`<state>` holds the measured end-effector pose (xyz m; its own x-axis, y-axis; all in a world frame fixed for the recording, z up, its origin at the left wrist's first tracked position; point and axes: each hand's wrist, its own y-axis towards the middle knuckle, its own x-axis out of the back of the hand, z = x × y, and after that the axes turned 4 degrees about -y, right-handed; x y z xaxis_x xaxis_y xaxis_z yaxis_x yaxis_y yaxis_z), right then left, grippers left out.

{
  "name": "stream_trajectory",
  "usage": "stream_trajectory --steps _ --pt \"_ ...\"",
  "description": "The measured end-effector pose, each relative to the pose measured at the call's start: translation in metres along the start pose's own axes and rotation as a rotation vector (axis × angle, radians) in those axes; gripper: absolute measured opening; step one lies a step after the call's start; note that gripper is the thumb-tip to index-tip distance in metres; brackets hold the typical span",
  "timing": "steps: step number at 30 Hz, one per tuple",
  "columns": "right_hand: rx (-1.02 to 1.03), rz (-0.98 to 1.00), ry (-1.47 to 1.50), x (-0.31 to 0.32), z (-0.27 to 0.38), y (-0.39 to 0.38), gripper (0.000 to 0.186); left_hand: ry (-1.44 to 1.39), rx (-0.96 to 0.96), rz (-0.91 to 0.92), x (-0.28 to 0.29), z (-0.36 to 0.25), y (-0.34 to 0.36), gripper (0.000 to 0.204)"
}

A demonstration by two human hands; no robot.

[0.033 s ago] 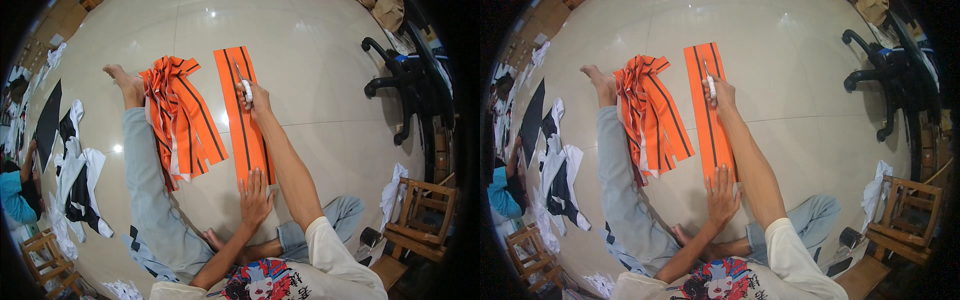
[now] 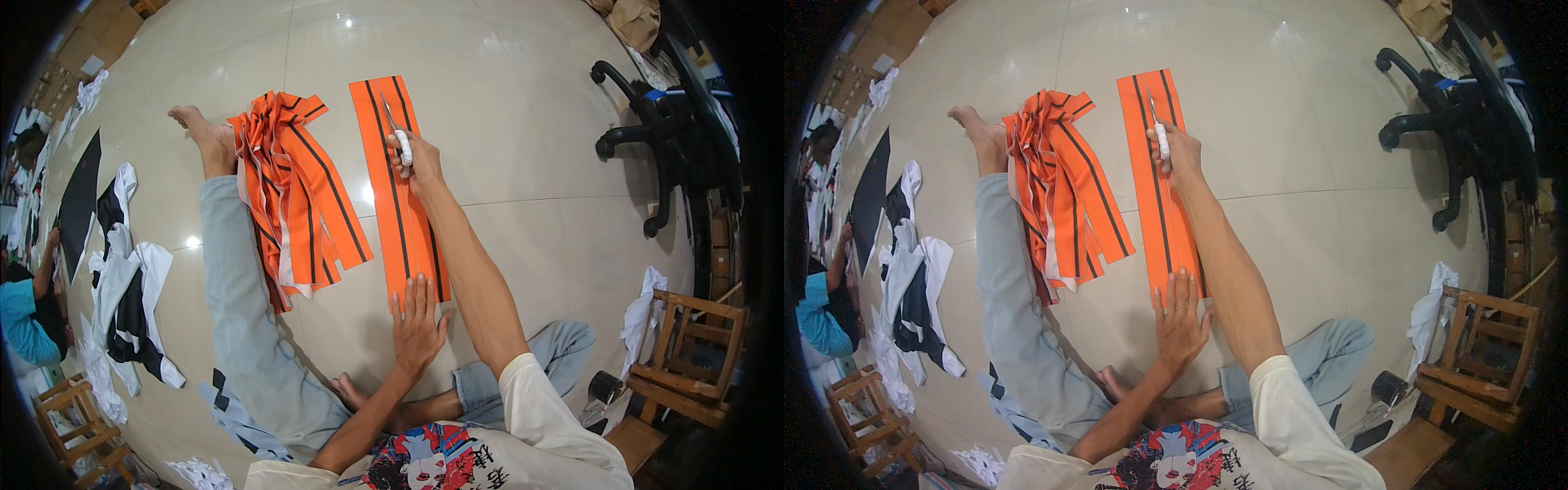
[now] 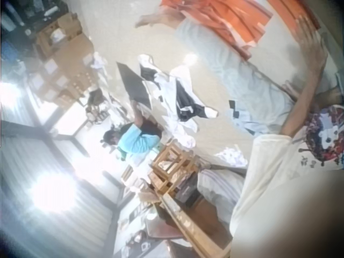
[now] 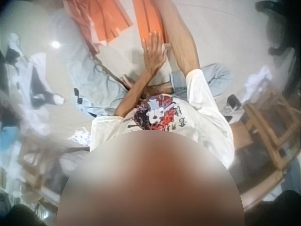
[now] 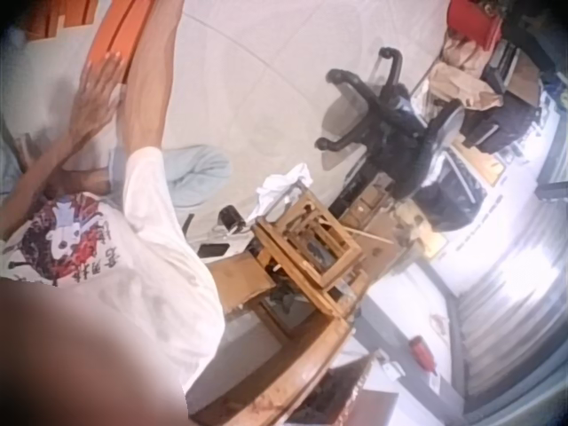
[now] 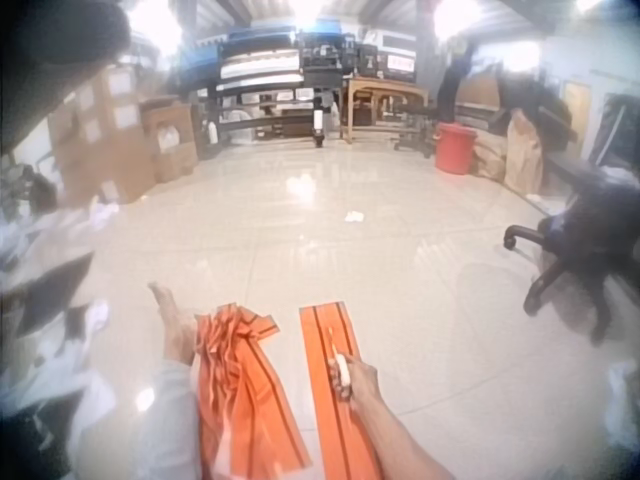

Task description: The person sits on the floor and uses scissors to cut a large orange fabric sheet with black stripes into long vertical strips. The person repeatedly cuts along the black lines, stacks the cut strips, and continues cutting until the fabric is fully processed.

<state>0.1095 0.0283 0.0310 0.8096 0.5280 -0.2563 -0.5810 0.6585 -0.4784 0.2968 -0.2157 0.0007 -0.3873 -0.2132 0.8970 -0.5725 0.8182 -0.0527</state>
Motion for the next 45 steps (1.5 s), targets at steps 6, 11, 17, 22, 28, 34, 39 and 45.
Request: stream_trajectory --steps 6,11,17,22,28,34,39,45 --pt "0.020 0.011 -0.043 -0.001 -0.001 0.013 0.055 0.035 0.020 0.005 -0.002 0.000 0.003 0.072" --pt "0.024 0.002 -0.038 -0.002 -0.001 0.020 0.054 0.009 0.006 -0.008 0.000 0.001 0.003 0.074" --pt "0.031 0.013 0.005 -0.009 0.003 0.031 0.053 -0.030 0.000 -0.043 -0.003 0.001 0.004 0.073" --pt "0.040 0.029 -0.013 -0.010 0.002 0.035 0.053 -0.034 -0.009 -0.060 -0.005 0.002 0.003 0.073" --pt "0.030 -0.004 0.037 -0.016 0.007 0.035 0.052 -0.078 0.004 -0.050 -0.003 0.001 0.003 0.074" --pt "0.060 0.010 -0.052 -0.019 0.010 0.047 0.046 -0.105 -0.003 -0.055 -0.002 0.002 0.003 0.076" --pt "0.080 0.015 -0.041 -0.017 0.008 0.055 0.049 -0.106 0.000 -0.063 -0.003 0.001 0.003 0.075" --pt "0.066 0.003 -0.017 -0.019 0.011 0.061 0.046 -0.089 0.004 -0.036 -0.004 0.002 0.004 0.075"
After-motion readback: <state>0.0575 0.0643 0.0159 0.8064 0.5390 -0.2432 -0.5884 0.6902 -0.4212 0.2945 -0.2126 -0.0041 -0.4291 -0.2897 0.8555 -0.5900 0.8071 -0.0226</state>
